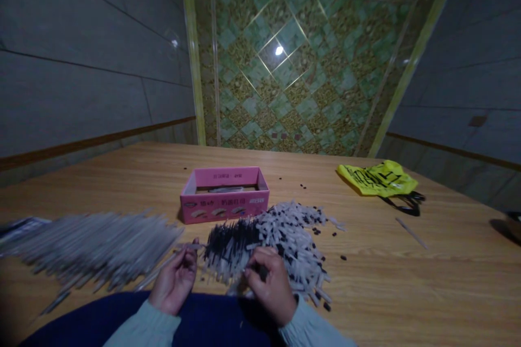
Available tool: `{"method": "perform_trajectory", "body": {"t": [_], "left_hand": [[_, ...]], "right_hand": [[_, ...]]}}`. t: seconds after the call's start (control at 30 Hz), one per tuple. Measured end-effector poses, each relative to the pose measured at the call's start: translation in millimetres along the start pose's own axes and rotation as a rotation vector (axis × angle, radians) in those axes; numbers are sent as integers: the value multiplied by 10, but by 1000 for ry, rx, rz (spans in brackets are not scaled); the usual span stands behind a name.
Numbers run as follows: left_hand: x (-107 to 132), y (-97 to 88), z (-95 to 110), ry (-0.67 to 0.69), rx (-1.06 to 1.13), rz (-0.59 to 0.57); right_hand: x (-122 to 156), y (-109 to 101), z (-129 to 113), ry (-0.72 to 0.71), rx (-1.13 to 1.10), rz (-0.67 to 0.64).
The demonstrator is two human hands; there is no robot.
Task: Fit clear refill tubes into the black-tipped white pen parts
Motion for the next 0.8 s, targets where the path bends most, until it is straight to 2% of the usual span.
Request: {"method": "perform_trajectory", "body": {"t": [0.47, 0.57, 0.7, 0.8], "left_hand": [[20, 14, 40, 8, -7, 11], [18, 0, 9, 69, -107, 1], [-1, -31, -23, 234, -336, -47], [-24, -59, -26, 267, -416, -67]], "right_hand": [[20, 0, 1, 20, -19, -22], [22, 4, 3, 30, -1, -36], [17, -10, 44, 30, -3, -33], [3, -50, 86, 28, -18, -7]]}}
Point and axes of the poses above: each hand's wrist, its own x-axis away from the middle knuckle, its own y-axis out of the palm, z = x × y, the point moved 2 cm from there along -x, towards the middle knuckle, and after that the axes turned 1 degree about -y, right-handed, at the moved point
